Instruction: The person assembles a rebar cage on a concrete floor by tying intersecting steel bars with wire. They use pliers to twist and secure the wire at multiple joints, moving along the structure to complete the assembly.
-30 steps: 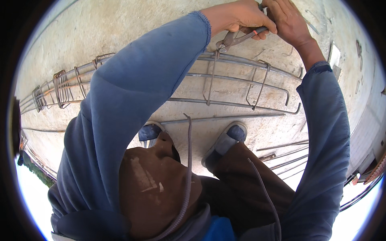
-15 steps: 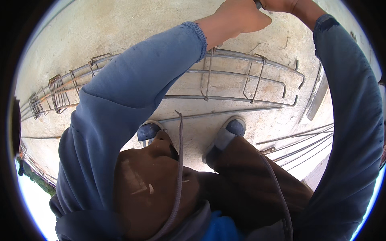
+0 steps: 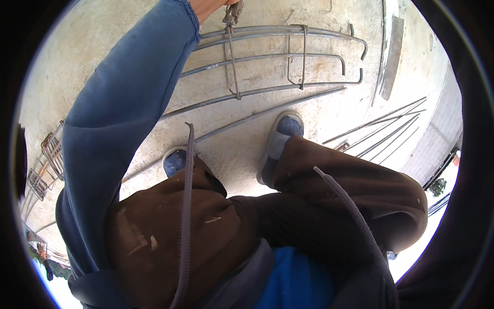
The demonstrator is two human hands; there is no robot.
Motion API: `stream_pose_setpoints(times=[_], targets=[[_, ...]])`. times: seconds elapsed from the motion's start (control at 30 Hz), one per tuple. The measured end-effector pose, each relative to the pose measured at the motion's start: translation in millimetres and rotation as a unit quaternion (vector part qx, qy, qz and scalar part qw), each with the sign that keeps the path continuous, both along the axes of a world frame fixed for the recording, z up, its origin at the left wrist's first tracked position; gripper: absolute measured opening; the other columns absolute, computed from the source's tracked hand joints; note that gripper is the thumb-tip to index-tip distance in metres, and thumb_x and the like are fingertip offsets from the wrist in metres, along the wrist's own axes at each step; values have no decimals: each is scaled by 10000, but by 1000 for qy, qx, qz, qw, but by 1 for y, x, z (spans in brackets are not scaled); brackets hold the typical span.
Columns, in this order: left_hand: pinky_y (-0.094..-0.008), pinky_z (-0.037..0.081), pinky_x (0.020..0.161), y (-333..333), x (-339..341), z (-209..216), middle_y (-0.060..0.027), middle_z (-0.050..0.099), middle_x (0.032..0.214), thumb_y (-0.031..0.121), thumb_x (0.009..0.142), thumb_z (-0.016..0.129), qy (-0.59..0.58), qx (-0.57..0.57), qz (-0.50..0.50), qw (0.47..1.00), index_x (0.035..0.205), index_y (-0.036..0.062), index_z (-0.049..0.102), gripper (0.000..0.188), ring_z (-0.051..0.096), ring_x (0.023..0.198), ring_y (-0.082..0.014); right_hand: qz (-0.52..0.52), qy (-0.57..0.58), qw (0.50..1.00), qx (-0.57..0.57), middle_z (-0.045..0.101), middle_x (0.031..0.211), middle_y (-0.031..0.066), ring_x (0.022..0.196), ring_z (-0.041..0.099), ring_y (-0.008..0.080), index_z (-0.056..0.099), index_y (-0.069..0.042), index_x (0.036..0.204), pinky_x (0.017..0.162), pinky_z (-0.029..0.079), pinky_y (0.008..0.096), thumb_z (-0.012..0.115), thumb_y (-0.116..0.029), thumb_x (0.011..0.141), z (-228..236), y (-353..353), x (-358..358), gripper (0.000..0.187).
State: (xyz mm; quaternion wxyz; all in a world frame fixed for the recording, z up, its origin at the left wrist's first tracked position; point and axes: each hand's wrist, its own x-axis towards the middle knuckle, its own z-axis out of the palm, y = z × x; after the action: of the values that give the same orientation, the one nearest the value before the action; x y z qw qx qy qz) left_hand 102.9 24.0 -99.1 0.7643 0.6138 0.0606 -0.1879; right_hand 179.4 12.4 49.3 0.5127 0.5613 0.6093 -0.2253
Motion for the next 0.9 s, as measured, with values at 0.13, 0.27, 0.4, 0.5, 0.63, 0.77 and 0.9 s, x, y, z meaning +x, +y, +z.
stream_pose_setpoints(times=[0.13,0.27,0.4,0.5,0.63,0.77,0.9], targets=[[-319,292,482,13,-17,13,23,408,644,168,1018,746,70,-273,-14,959,761,166,470,378,359,499,-117,194,126,930,284,776,947,141,913,751,371,694,-45,1094,806,587,517,836,-226,919,4,-35,29,289],[-299,361,500,29,-10,-9,15,499,677,251,1014,804,42,-374,-124,918,795,145,547,354,457,525,-113,72,78,984,143,753,983,153,953,746,378,611,-45,1188,766,577,511,845,-169,912,8,-18,16,383],[-321,512,555,22,-23,34,-55,662,720,234,967,837,130,-169,33,976,931,61,717,214,653,599,-172,-47,10,998,-27,723,1004,140,972,710,395,522,-50,1275,799,557,508,812,-191,945,26,7,-9,462],[-344,501,535,14,-21,33,-54,640,690,162,936,804,126,-133,59,981,885,65,708,145,627,571,-180,149,98,964,195,674,1022,80,1018,671,345,552,-88,1214,871,528,472,781,-238,959,-3,-31,31,374],[-351,489,528,15,-21,18,-68,623,682,128,923,755,65,-254,-7,965,823,76,658,149,600,550,-200,205,141,923,293,625,1001,42,1013,655,275,637,-136,1001,899,512,449,729,-304,942,3,-54,35,201],[-418,537,597,20,-22,33,-79,625,718,157,914,765,59,-75,-34,995,889,36,684,148,648,652,-214,-19,62,996,56,788,1005,104,968,737,344,795,-103,1011,843,571,504,729,-264,932,4,-24,16,191],[-406,552,602,24,-33,65,-103,626,716,163,913,794,56,-17,2,998,956,-50,714,232,665,652,-240,-123,61,984,-112,806,1032,120,993,740,349,784,-83,1056,880,569,491,786,-277,911,33,15,-3,242]])
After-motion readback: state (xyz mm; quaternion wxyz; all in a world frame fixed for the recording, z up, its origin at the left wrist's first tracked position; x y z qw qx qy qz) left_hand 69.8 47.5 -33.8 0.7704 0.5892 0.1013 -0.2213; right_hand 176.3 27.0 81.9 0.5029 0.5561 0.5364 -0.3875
